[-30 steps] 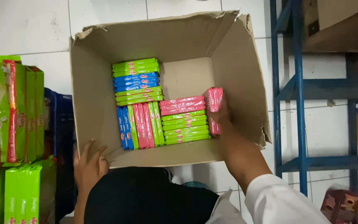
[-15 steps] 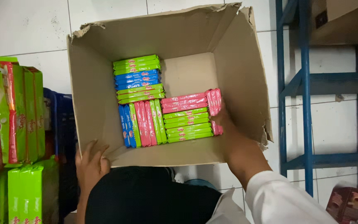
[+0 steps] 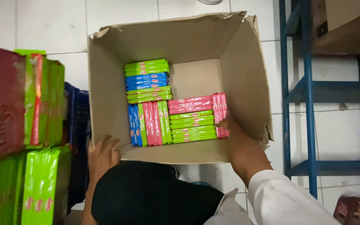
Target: The person packs stacks of colorful snack packages into a cardboard box. They pick up stacks of green, pink, and blue packages from a blue crate and place them into the box, arranging them in neat rows.
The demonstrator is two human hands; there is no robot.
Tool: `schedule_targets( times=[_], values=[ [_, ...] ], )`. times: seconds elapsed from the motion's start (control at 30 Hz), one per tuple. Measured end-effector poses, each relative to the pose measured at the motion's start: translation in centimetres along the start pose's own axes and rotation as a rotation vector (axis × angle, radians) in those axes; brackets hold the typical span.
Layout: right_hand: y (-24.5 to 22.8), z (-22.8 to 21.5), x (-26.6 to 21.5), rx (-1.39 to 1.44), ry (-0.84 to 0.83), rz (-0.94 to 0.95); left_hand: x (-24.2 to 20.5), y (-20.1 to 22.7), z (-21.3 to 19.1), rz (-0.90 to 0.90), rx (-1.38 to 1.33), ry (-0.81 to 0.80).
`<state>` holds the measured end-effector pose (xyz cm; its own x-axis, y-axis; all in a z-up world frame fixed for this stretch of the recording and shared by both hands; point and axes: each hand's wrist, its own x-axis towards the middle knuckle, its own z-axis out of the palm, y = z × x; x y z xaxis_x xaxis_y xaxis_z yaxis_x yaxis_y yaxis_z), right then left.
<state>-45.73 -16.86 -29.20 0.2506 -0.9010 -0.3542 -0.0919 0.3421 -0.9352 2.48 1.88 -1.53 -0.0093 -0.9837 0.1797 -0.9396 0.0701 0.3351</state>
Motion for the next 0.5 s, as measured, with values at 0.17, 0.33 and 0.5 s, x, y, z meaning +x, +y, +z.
schedule_targets(
  times=[0.17, 0.33, 0.5],
  values=[
    [-0.1, -5.8, 5.2, -0.564, -0.114, 0.424, -0.1, -0.2, 0.2, -0.030, 0.007, 0.023],
    [-11.3, -2.9, -0.3, -1.063, -0.117, 0.596, -0.5, -0.7, 1.3, -0.053, -0.010, 0.012],
    [-19.0, -0.5, 4.0, -1.022, -0.138, 0.240, -0.7, 1.7, -0.1, -0.093, -0.252, 0.125]
  ],
)
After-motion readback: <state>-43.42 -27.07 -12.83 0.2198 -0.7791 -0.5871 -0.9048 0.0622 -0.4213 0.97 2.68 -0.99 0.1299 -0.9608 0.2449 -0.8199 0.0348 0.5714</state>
